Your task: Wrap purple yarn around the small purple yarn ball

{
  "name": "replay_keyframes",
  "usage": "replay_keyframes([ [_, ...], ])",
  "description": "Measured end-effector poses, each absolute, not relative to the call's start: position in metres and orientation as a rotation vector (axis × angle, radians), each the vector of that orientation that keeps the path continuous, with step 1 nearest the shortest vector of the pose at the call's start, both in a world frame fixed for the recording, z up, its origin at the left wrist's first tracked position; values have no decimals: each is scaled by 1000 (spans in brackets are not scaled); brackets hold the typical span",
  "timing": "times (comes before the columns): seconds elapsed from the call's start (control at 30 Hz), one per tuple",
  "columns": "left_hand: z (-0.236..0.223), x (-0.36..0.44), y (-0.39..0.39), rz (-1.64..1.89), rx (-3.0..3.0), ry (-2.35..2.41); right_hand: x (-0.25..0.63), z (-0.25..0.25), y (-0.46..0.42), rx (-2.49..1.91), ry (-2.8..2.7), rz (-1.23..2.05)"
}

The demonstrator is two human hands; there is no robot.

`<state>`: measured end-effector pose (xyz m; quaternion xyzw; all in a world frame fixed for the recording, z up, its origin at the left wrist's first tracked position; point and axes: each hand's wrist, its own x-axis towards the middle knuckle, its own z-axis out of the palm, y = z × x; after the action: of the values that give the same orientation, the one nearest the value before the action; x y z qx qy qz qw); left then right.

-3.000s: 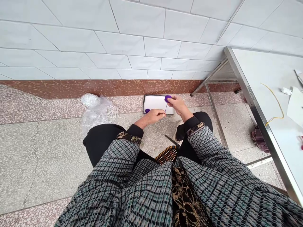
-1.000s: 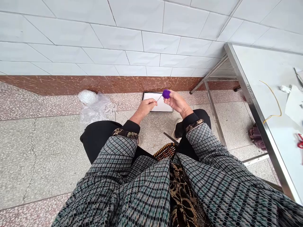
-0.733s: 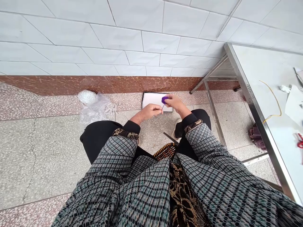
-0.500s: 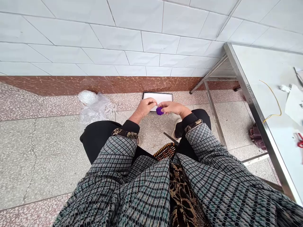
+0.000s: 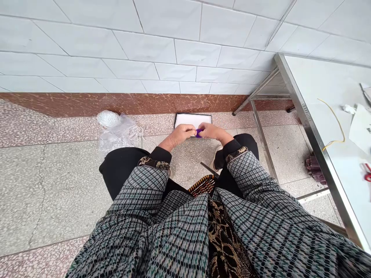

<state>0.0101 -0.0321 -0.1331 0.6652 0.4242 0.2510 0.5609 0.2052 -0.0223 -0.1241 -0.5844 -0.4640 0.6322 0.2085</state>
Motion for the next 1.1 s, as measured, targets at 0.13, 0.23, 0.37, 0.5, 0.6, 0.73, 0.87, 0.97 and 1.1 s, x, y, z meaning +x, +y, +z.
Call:
replay_keyframes([
  [0.13, -134, 8, -28, 728, 1475, 1158, 208, -114, -29, -1355, -1372, 2127],
  [0.23, -136, 10, -27, 758, 1384, 1235, 209, -107, -26, -1121, -1069, 2119],
  [0.37, -139, 14, -27, 726, 1340, 1236, 208, -105, -19, -1033, -612, 1842],
  [0.5, -142, 15, -27, 711, 1313, 1253, 208, -105, -16, -976, -493, 1719],
  [0.6, -141, 16, -29, 704, 1309, 1270, 209, -107, -12, -1005, -520, 1589],
  [0.73, -136, 19, -34, 528, 1433, 1016, 208, -115, -9, -1355, -760, 1480],
  [0.87, -130, 16, -34, 531, 1535, 929, 206, -121, -18, -1644, -1126, 1705],
  [0.97, -131, 11, -29, 712, 1547, 1075, 208, -117, -25, -1553, -1240, 2016],
  [1.1, -141, 10, -25, 854, 1429, 1268, 212, -111, -25, -1162, -999, 2170],
])
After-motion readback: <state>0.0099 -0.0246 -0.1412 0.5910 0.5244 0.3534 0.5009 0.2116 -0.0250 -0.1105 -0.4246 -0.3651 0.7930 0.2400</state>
